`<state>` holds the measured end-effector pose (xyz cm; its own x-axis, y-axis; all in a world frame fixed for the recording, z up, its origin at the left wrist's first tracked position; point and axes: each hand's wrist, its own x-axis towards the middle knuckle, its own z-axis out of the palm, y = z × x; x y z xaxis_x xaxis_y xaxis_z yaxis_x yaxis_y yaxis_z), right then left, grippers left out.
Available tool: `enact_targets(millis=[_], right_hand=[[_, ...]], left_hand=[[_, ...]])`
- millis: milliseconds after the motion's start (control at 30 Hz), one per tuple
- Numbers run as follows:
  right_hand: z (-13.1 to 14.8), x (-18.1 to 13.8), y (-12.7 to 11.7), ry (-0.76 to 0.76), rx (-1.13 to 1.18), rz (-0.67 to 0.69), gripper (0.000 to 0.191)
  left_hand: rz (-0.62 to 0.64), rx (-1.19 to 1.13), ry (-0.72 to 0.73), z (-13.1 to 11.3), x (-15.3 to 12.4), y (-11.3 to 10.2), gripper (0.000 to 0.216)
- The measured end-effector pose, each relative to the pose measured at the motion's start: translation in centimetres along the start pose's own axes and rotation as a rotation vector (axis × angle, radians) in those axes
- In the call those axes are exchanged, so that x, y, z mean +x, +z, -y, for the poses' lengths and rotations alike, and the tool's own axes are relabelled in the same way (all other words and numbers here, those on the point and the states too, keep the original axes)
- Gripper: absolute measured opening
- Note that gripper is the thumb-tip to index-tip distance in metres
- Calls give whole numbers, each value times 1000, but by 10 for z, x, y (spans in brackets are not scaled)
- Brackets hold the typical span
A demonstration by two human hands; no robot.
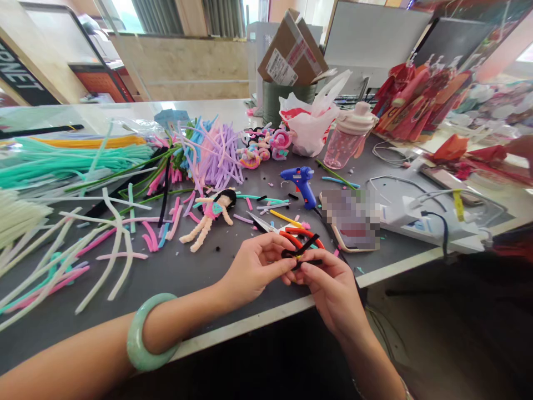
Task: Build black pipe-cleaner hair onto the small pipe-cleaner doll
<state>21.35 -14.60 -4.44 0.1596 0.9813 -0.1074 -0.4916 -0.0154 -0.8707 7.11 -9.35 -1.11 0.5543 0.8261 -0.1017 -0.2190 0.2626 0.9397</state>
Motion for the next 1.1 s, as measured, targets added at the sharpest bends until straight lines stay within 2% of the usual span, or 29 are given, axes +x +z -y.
enact_targets(millis=[200, 400, 600, 667, 733, 833, 1100], right_hand=[[0, 0, -9, -114, -237, 17, 12], [25, 11, -15, -250, -581, -72, 17], [68, 69, -16, -399, -1249, -138, 28], [79, 93, -11, -400, -1509, -106, 29], [84, 115, -6, -315, -1662, -51, 28], [84, 142, 1, -204, -1647, 20, 20], [65, 178, -2, -166, -1375, 12, 27]], left_hand=[[-33, 4, 45, 1, 2, -3, 22], [-160, 77, 157, -4, 11, -15, 22], [-271, 103, 215, -7, 19, -25, 25], [-287, 103, 228, -7, 21, -26, 24], [-302, 97, 241, -6, 21, -27, 23], [-312, 96, 250, -6, 22, -28, 22], [-316, 115, 266, -3, 24, -33, 23]])
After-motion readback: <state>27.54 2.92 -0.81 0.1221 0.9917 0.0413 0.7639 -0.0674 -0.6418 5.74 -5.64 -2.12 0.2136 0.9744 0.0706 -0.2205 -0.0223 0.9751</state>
